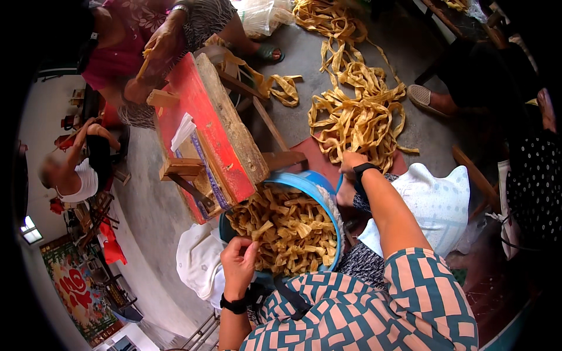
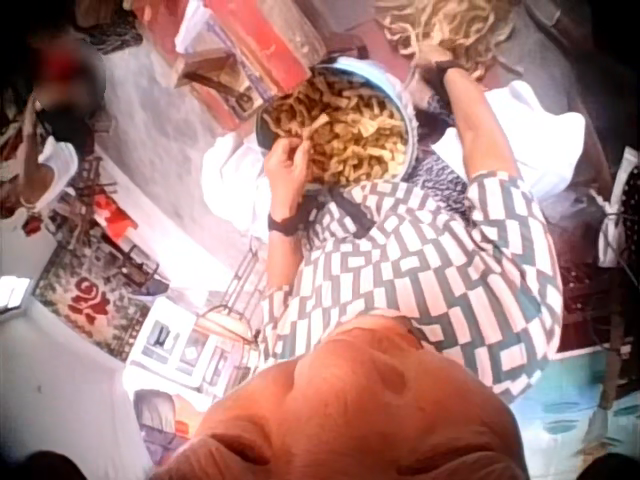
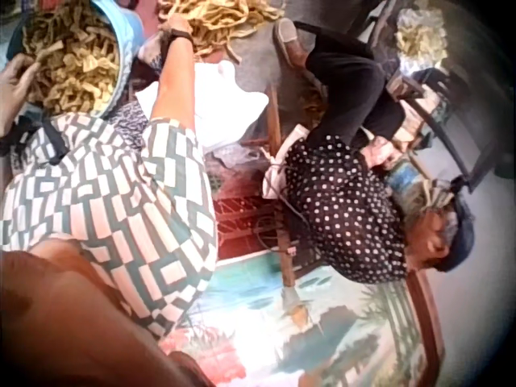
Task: The person is folding long tan paper strips into small bundles by hand and placing them into a blue plastic container.
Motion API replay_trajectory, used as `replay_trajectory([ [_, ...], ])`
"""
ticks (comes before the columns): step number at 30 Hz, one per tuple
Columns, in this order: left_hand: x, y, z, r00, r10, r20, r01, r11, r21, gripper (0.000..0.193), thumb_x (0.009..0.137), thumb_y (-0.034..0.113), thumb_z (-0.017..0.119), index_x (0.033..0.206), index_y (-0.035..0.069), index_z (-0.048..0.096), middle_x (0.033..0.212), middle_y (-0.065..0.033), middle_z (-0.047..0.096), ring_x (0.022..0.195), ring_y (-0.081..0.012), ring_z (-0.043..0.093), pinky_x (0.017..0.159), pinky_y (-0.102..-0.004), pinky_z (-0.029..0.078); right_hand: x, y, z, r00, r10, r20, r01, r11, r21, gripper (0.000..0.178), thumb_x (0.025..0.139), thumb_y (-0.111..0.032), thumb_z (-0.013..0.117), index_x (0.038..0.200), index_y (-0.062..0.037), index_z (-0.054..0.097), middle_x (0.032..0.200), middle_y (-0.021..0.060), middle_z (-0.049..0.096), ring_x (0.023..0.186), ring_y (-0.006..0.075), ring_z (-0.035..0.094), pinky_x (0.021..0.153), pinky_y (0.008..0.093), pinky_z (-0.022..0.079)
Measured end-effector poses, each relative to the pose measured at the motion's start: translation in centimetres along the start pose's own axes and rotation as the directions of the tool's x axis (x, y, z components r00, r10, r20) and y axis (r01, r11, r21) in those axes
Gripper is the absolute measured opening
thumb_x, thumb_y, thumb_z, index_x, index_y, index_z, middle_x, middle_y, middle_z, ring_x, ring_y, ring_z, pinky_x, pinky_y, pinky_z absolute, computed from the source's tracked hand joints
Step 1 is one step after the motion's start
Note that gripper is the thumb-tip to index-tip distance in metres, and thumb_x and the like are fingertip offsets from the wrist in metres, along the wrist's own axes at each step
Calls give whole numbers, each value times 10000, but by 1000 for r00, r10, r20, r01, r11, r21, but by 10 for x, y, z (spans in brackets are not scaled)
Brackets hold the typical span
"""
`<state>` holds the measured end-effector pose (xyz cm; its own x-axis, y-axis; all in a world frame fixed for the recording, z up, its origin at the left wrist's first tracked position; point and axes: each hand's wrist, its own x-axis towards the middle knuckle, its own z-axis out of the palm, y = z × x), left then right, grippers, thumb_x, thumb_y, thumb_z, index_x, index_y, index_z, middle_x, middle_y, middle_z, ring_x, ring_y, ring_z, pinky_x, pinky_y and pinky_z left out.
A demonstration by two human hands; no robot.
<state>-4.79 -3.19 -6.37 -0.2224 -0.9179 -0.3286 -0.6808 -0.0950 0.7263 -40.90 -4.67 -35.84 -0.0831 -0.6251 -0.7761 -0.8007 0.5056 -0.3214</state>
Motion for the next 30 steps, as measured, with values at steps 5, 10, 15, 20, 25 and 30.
replay_trajectory([
  [5, -2, -9, 10, 981, -191, -29, 163, 901, -401, 80, 911, -2, 708, 948, -2, 636, 828, -28, 666, 713, -110, 637, 655, -254, 514, -5, -19, -21, 996, -87, 29, 44, 727, 685, 244, 937, -124, 572, 1050, 49, 702, 764, 203, 732, 688, 285, 730, 623, 453, 572],
  [10, 6, 3, 11, 992, 61, -109, -91, 954, -287, 105, 897, -5, 729, 957, -2, 642, 855, -37, 652, 770, -107, 622, 735, -249, 515, -56, -47, -126, 890, -379, -254, 278, 9, 960, 151, 1013, -199, 631, 1050, -53, 636, 826, 51, 729, 646, 69, 672, 577, 239, 566],
  [15, -5, 16, 7, 995, 19, -99, -68, 857, -512, 76, 925, -25, 681, 996, -12, 655, 902, -35, 644, 785, -96, 615, 724, -234, 501, -179, -105, -159, 723, -587, -363, 356, -134, 925, 219, 991, -201, 666, 1155, -58, 684, 1016, 69, 748, 824, 115, 686, 743, 266, 555],
  [20, -29, 25, -4, 959, 282, 12, -254, 879, -405, 107, 903, -46, 689, 1004, -16, 673, 918, -75, 664, 756, -139, 623, 692, -247, 492, -274, -146, -78, 588, -752, -299, 590, 146, 794, 407, 945, -154, 697, 1343, -76, 666, 1021, 23, 730, 854, 96, 651, 800, 254, 523],
  [25, -56, 30, -19, 864, 503, -26, -487, 820, -301, 143, 860, -56, 745, 967, -2, 667, 877, -101, 676, 762, -180, 652, 681, -280, 514, -316, -175, -22, 644, -748, -159, 586, 349, 732, 397, 947, -239, 728, 1288, -47, 657, 880, 58, 712, 837, 142, 687, 752, 299, 524],
  [30, -88, 44, -46, 883, 463, 79, -433, 868, -244, 95, 884, 6, 741, 952, 0, 675, 833, -132, 664, 716, -254, 671, 643, -314, 520, -344, -192, -22, 439, -833, -336, 897, 381, 226, 255, 942, -293, 710, 946, -42, 665, 775, 177, 673, 724, 363, 693, 618, 405, 541],
])
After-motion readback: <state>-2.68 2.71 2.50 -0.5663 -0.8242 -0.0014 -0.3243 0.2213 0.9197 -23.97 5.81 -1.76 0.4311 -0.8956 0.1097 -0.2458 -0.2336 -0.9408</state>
